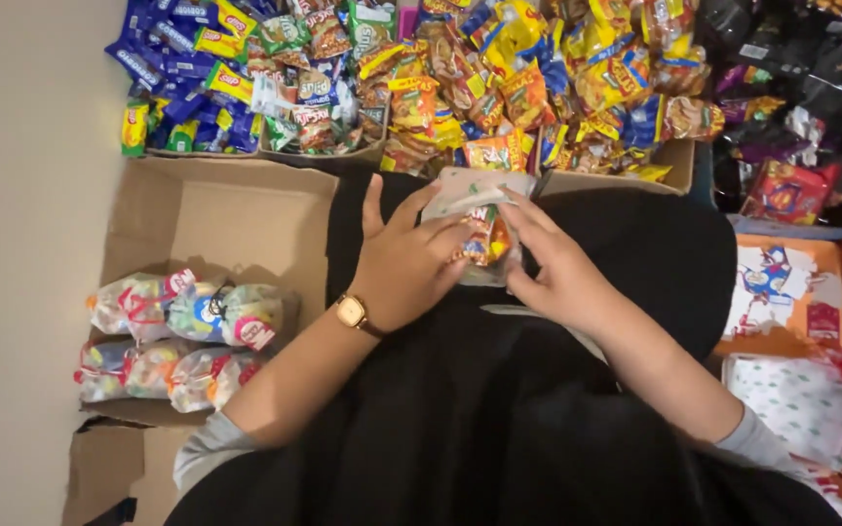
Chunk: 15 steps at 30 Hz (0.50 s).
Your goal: The person is picking up individual snack packets from a large pile and placing them into a small white bag.
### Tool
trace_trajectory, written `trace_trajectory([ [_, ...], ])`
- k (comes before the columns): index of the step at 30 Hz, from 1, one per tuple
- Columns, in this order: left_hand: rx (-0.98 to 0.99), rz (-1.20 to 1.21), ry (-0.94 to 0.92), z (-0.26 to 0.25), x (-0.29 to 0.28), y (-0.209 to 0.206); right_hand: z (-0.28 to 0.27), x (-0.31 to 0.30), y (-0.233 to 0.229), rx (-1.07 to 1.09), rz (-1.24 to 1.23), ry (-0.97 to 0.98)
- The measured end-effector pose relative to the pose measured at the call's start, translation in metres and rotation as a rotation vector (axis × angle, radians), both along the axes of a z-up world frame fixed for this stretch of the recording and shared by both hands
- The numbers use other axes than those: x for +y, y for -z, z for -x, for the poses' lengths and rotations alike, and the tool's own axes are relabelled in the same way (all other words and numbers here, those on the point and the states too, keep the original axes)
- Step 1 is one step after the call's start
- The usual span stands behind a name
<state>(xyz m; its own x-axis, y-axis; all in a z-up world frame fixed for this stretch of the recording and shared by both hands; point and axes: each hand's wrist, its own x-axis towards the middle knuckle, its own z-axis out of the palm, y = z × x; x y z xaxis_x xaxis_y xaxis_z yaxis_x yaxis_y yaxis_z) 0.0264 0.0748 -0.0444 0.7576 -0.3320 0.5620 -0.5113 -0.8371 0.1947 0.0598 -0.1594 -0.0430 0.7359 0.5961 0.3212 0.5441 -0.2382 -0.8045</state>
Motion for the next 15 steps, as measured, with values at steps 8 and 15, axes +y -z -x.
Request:
trace_trajectory([
  [8, 0.041, -0.123, -0.074, 0.013, -0.017, 0.002, 0.015, -0.001, 0.001, -0.08, -0.065, -0.021],
  [15, -0.018, -0.139, -0.041, 0.008, -0.021, 0.042, 0.013, 0.006, -0.026, -0.082, -0.055, -0.033],
])
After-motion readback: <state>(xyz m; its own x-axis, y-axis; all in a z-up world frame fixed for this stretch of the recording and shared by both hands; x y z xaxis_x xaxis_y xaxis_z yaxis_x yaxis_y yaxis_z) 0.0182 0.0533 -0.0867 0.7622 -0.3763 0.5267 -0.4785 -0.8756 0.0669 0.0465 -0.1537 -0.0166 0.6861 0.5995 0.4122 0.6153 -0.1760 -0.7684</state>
